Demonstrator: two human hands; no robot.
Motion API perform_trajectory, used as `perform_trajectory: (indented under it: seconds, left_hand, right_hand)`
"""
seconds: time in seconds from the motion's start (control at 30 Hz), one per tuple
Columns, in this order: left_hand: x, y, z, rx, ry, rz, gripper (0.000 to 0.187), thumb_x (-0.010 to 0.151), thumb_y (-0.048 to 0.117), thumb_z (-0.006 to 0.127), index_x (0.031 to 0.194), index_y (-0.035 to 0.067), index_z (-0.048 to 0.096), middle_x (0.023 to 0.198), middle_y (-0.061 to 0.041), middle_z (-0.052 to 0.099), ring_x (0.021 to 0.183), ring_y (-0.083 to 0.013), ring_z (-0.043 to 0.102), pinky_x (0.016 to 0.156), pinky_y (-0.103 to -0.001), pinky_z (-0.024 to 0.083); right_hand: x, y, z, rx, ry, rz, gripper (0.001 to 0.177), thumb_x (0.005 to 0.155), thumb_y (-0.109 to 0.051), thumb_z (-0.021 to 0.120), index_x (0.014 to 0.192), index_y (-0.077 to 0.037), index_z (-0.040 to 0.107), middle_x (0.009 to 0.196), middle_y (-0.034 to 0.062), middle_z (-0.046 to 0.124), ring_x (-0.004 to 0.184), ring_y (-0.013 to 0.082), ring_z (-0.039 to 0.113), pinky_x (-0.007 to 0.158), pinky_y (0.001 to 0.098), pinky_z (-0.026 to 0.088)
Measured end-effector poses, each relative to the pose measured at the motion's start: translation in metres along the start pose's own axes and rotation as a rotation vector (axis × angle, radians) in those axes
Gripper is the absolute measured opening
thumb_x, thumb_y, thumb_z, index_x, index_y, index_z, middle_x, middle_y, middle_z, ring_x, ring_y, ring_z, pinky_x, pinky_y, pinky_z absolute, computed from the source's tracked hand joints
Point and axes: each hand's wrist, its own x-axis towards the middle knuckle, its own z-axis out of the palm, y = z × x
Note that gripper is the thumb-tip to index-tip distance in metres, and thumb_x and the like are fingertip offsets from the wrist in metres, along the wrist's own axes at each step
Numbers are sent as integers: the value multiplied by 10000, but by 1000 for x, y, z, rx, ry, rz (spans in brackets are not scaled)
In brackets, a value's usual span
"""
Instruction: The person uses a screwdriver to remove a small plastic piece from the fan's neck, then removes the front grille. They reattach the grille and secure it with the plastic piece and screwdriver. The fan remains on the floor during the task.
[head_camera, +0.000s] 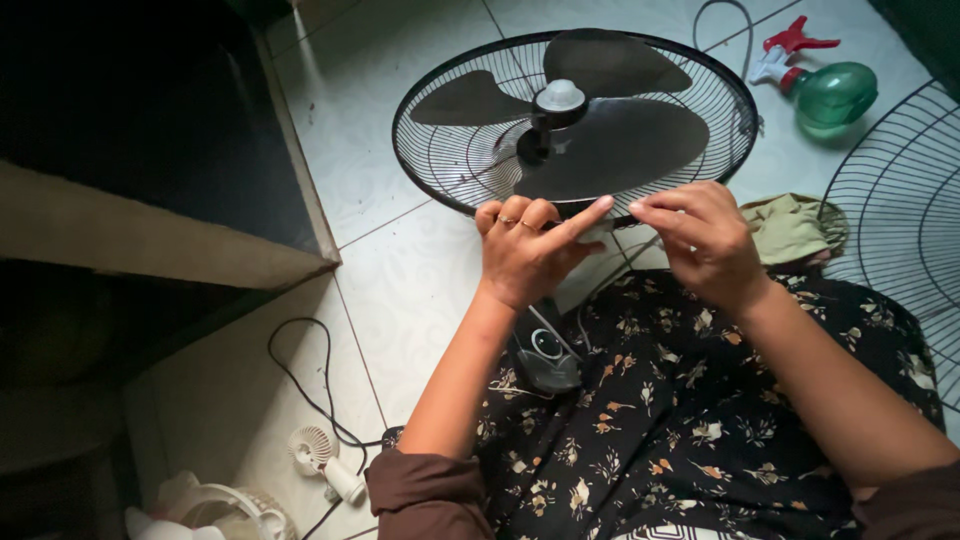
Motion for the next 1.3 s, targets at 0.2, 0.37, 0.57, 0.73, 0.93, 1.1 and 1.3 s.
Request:
perform_trajectory:
  seconds: [0.2, 0.37, 0.57, 0.73, 0.93, 1.1, 1.3]
  left_hand:
    - [-9, -4, 10, -15, 15, -48, 367, 853, 334, 822, 1198, 424, 734, 835, 83, 451, 846, -127, 477, 882, -365, 292]
    - [-10, -2, 10, 5, 40, -50, 337, 835, 261, 823, 1125, 412, 740, 827, 78, 441, 849, -128, 484, 877, -370, 294]
    - [-12, -9, 13, 1, 84, -39, 320, 862, 262, 827, 1130, 400, 722, 831, 62, 441, 848, -146, 489, 869, -370, 293]
    - [-9, -12, 10, -31, 54, -43, 339, 872, 293, 838, 1177, 387, 724, 859, 87, 480, 866, -129, 495, 881, -370, 290]
    - [-8, -13, 12, 4, 71, -26, 342, 881, 308, 831, 1189, 388, 706, 846, 74, 459, 863, -134, 491, 891, -374, 294]
    - [-11, -19, 9, -27, 36, -49, 345, 881, 330, 816, 1202, 386, 701, 860, 69, 471, 883, -152, 501, 897, -379, 290]
    - [-11, -20, 11, -22, 76, -60, 355, 848, 291, 802, 1169, 397, 694, 837, 78, 472, 872, -152, 503, 888, -380, 299]
  right_hand:
    - [7, -1, -7, -7, -71, -20, 400, 881, 95, 685, 1238, -81, 720, 1178, 101, 711, 1090, 301, 657, 978, 429, 504]
    - [16, -1, -21, -159, -60, -169, 372, 823, -26, 728, 1192, -38, 678, 1178, 163, 694, 1127, 360, 647, 994, 487, 478]
    - [-69, 31, -24, 89, 153, 668, 171, 1099, -102, 679, 1269, -91, 669, 1227, 117, 687, 1049, 160, 685, 964, 302, 577]
    - [-156, -10, 0, -69, -590, 546, 534, 891, -290, 676, 1348, -21, 614, 1359, 208, 619, 1289, 369, 559, 1087, 466, 431]
    - [-217, -77, 14, -482, -870, 211, 963, 759, -546, 627, 1452, 89, 419, 1476, 295, 482, 1376, 415, 428, 1126, 539, 306]
    - [-222, -57, 15, -509, -981, 231, 559, 849, -192, 639, 1368, -10, 537, 1317, 127, 634, 1307, 252, 564, 1116, 394, 453]
    - [-155, -42, 22, -379, -1134, 448, 357, 877, -125, 631, 1232, -145, 656, 1164, 78, 726, 1165, 253, 659, 982, 400, 550]
